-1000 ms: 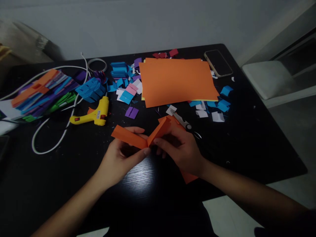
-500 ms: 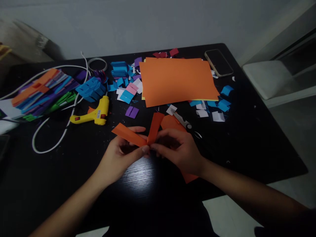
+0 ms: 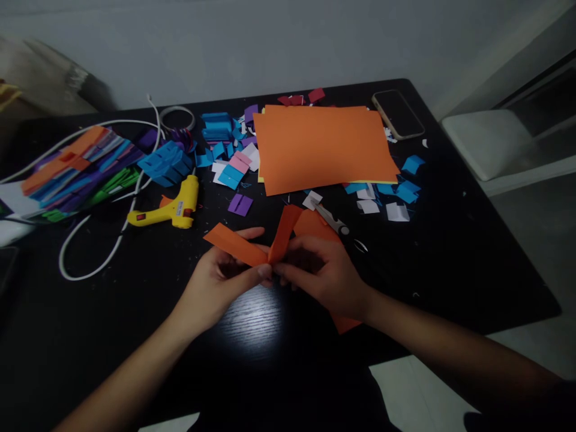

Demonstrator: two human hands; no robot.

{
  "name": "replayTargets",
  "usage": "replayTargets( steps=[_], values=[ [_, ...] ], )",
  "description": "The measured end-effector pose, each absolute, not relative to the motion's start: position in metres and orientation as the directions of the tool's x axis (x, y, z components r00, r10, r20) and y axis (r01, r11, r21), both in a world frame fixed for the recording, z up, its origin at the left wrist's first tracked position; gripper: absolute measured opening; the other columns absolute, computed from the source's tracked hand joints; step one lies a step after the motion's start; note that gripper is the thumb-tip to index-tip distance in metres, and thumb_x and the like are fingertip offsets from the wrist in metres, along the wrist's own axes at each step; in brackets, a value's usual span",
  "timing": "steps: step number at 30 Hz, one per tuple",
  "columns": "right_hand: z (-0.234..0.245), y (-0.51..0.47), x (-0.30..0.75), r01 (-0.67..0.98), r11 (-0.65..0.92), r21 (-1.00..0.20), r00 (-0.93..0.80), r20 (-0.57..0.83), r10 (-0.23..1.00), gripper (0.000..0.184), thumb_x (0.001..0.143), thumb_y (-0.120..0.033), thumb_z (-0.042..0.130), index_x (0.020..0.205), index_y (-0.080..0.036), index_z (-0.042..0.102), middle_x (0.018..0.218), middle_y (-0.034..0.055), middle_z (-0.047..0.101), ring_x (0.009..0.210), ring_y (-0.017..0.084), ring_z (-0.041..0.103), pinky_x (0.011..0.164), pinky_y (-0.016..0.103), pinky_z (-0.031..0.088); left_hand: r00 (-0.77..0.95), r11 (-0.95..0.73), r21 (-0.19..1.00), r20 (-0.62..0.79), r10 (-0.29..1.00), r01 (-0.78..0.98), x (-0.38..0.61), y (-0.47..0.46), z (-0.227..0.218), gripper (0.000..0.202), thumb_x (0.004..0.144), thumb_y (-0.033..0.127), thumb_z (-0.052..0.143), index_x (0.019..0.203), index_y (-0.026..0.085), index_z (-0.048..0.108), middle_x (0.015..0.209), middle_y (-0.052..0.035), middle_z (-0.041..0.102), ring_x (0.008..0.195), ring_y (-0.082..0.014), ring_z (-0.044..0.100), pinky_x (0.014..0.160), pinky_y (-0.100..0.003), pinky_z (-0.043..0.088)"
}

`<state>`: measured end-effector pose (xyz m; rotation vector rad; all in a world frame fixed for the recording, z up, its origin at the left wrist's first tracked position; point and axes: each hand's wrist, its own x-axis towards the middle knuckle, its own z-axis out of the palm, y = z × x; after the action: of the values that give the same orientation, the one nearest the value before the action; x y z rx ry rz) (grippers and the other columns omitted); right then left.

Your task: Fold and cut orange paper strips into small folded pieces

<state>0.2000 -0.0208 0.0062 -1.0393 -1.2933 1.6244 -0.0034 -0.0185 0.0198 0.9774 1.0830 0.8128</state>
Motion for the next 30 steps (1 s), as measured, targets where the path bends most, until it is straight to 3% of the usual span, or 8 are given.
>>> replayTargets(
  steps=[4,8,10,14,18,23,26,30],
  values=[
    [0.005,-0.021,0.2,-0.131,-0.15,-0.98,-0.303,-0.105,0.947,0.019,0.085,-0.024,0.084,0.099,-0.021,0.072,0.083,-0.0006,0.076,0.067,0.013,0.072,0.058,0.024,0.058,0.293,0.389,0.916,-0.348,0.89,-0.095,-0.001,-0.02,0.02,0.065,0.077,0.018,0.088,0.135,0.015,0.06,0.096,-0.0052,0.082,0.084,-0.0197,0.08,0.079,-0.03,0.067],
    [0.007,-0.022,0.2,-0.075,-0.113,-0.991,-0.262,-0.09,0.961,0.014,0.09,-0.028,0.078,0.099,-0.02,0.07,0.089,0.0029,0.076,0.071,0.015,0.073,0.059,0.027,0.058,0.311,0.317,0.944,-0.275,0.91,-0.094,-0.003,-0.018,0.021,0.023,0.086,0.021,0.081,0.107,0.017,0.073,0.087,-0.0024,0.078,0.08,-0.0176,0.076,0.075,-0.028,0.065],
    [0.008,-0.021,0.2,-0.028,-0.021,-0.999,-0.141,-0.017,0.99,0.011,0.092,-0.027,0.075,0.099,-0.021,0.068,0.089,0.0021,0.073,0.074,0.014,0.07,0.063,0.027,0.057,0.324,0.294,0.953,-0.258,0.91,-0.068,-0.006,-0.016,0.02,0.011,0.09,0.026,0.077,0.096,0.017,0.075,0.084,-0.0033,0.076,0.077,-0.0175,0.073,0.072,-0.028,0.063],
    [0.006,-0.015,0.205,0.02,0.125,-0.992,0.093,0.126,0.988,0.029,0.087,-0.022,0.076,0.111,-0.027,0.061,0.114,0.004,0.065,0.096,0.017,0.066,0.081,0.031,0.058,0.385,0.359,0.931,-0.308,0.87,-0.066,-0.015,-0.014,0.016,0.02,0.096,0.033,0.069,0.102,0.016,0.078,0.091,-0.0072,0.076,0.074,-0.017,0.069,0.071,-0.029,0.06],
    [0.006,-0.011,0.21,-0.061,0.073,-0.995,-0.099,0.079,0.992,0.051,0.084,-0.015,0.073,0.131,-0.032,0.059,0.137,0.006,0.062,0.118,0.021,0.064,0.098,0.038,0.057,0.452,0.524,0.841,-0.419,0.787,-0.132,-0.018,-0.015,0.014,0.028,0.093,0.041,0.072,0.097,0.014,0.079,0.077,-0.0078,0.075,0.061,-0.0164,0.066,0.059,-0.028,0.057],
    [0.01,-0.013,0.21,-0.052,0.133,-0.99,-0.33,0.142,0.933,0.037,0.081,-0.007,0.066,0.112,-0.026,0.074,0.113,0.0048,0.074,0.104,0.021,0.071,0.094,0.039,0.059,0.466,0.591,0.804,-0.5,0.73,-0.063,-0.016,-0.015,0.017,0.04,0.093,0.052,0.071,0.085,0.014,0.076,0.06,-0.0043,0.069,0.048,-0.0135,0.059,0.045,-0.023,0.049],
    [0.01,-0.015,0.208,0.026,0.178,-0.984,-0.336,0.159,0.928,0.02,0.084,-0.009,0.07,0.096,-0.024,0.078,0.104,0.0043,0.077,0.101,0.021,0.074,0.091,0.037,0.059,0.439,0.57,0.82,-0.492,0.752,-0.059,-0.015,-0.014,0.018,0.047,0.097,0.06,0.062,0.103,0.014,0.074,0.058,-0.0025,0.068,0.043,-0.0132,0.058,0.042,-0.022,0.047],
    [0.007,-0.014,0.206,0.132,0.193,-0.972,-0.262,0.153,0.953,0.019,0.082,-0.009,0.071,0.093,-0.023,0.078,0.097,0.0031,0.079,0.092,0.02,0.074,0.086,0.035,0.059,0.369,0.442,0.897,-0.405,0.836,-0.018,-0.014,-0.014,0.018,0.052,0.101,0.061,0.053,0.119,0.013,0.066,0.062,-0.0028,0.071,0.046,-0.0152,0.061,0.047,-0.025,0.05]
  ],
)
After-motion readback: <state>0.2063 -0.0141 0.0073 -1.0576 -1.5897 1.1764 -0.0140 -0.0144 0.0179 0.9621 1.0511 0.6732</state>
